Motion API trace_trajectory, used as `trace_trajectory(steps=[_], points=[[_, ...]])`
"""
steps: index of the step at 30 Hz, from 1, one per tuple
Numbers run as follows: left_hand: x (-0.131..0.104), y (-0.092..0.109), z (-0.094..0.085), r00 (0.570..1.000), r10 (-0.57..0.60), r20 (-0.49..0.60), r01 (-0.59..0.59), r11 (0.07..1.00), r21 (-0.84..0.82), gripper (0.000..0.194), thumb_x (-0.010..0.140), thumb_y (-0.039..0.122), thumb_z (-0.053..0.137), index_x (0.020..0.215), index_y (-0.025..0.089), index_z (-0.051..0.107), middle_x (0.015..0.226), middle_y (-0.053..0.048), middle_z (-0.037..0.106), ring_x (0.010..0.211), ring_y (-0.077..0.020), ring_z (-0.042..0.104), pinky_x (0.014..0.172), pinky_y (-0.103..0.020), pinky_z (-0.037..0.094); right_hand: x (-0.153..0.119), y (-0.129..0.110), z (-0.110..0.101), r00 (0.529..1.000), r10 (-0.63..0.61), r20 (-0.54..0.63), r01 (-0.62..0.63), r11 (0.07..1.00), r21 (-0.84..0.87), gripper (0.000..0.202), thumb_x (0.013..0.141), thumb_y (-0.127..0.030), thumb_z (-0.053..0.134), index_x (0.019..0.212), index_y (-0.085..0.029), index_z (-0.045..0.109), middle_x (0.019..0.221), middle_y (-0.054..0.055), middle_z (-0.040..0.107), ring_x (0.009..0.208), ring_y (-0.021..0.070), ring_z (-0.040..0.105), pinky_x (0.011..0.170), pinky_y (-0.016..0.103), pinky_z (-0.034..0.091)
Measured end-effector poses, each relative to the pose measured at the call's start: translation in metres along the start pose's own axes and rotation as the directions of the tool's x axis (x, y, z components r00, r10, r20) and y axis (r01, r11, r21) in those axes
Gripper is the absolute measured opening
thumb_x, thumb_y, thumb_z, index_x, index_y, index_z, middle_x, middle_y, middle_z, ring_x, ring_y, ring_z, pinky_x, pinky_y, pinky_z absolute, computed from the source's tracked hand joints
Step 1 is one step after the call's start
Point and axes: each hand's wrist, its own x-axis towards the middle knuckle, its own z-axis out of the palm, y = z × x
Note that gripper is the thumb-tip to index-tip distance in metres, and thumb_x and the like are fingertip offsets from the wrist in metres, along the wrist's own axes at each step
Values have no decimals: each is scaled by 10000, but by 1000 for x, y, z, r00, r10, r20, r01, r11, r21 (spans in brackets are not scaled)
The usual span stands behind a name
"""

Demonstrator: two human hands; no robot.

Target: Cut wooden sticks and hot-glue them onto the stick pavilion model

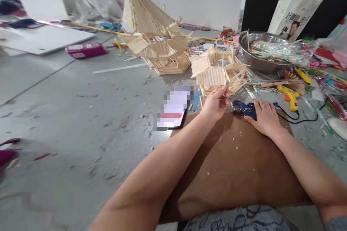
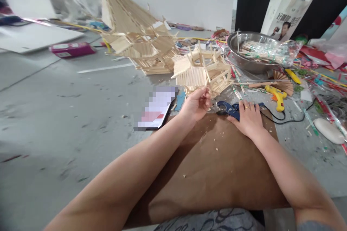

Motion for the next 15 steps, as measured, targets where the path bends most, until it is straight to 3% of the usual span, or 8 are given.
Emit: trace_trajectory(steps=[2, 5, 6, 8, 11, 13, 15], points=[[-3, -1, -4, 999, 18, 37, -20, 999, 38, 150, 692, 263, 629, 640, 151, 544, 484, 44, 536, 344, -44, 447, 359, -175, 334, 2, 5, -4, 998, -31, -46, 34, 996, 77, 668, 836, -573, 283, 1257, -79, 439, 1332, 187, 430, 1219, 338, 373, 939, 511, 300], [-7, -2, -8, 998, 43, 51, -47, 996, 81, 152, 672, 273, 646, 639, 160, 550, 509, 39, 558, 365, -49, 463, 372, -177, 346, 10, 31, -12, 975, 14, -220, 33, 977, 210, 541, 859, -497, 300, 1158, -114, 537, 1242, 160, 528, 1155, 263, 463, 935, 410, 348], [-9, -4, -8, 996, 62, 56, -68, 992, 106, 157, 666, 278, 652, 635, 163, 549, 519, 37, 568, 370, -49, 466, 375, -178, 346, 13, 44, -15, 955, 82, -287, -11, 971, 240, 508, 851, -478, 332, 1128, -115, 555, 1180, 158, 570, 1108, 253, 500, 919, 387, 364], [-13, -7, -6, 990, 113, 84, -128, 973, 190, 171, 653, 288, 667, 630, 163, 552, 533, 31, 586, 377, -50, 469, 386, -180, 349, 17, 73, -15, 890, 311, -334, -233, 939, 254, 471, 824, -438, 386, 1085, -93, 571, 1052, 175, 623, 1007, 269, 551, 860, 385, 395], [-19, -12, -1, 971, 174, 166, -223, 909, 351, 184, 641, 304, 681, 622, 154, 575, 537, 20, 598, 381, -49, 467, 407, -184, 359, 18, 111, -5, 774, 597, -209, -575, 802, 160, 526, 779, -457, 433, 1115, -66, 541, 997, 212, 621, 968, 322, 557, 772, 409, 413], [-22, -14, 1, 958, 188, 214, -265, 864, 427, 184, 646, 314, 677, 625, 150, 598, 534, 16, 596, 384, -48, 460, 416, -187, 364, 17, 127, 6, 734, 676, -65, -667, 736, 115, 531, 772, -478, 437, 1080, -60, 552, 987, 223, 620, 936, 334, 570, 729, 405, 421], [-23, -15, 2, 950, 204, 235, -295, 831, 471, 178, 652, 318, 673, 629, 153, 612, 529, 19, 591, 388, -47, 450, 421, -189, 363, 15, 135, 15, 731, 682, -2, -678, 728, 99, 488, 778, -427, 452, 1095, -67, 538, 981, 211, 623, 911, 308, 584, 724, 386, 423]])
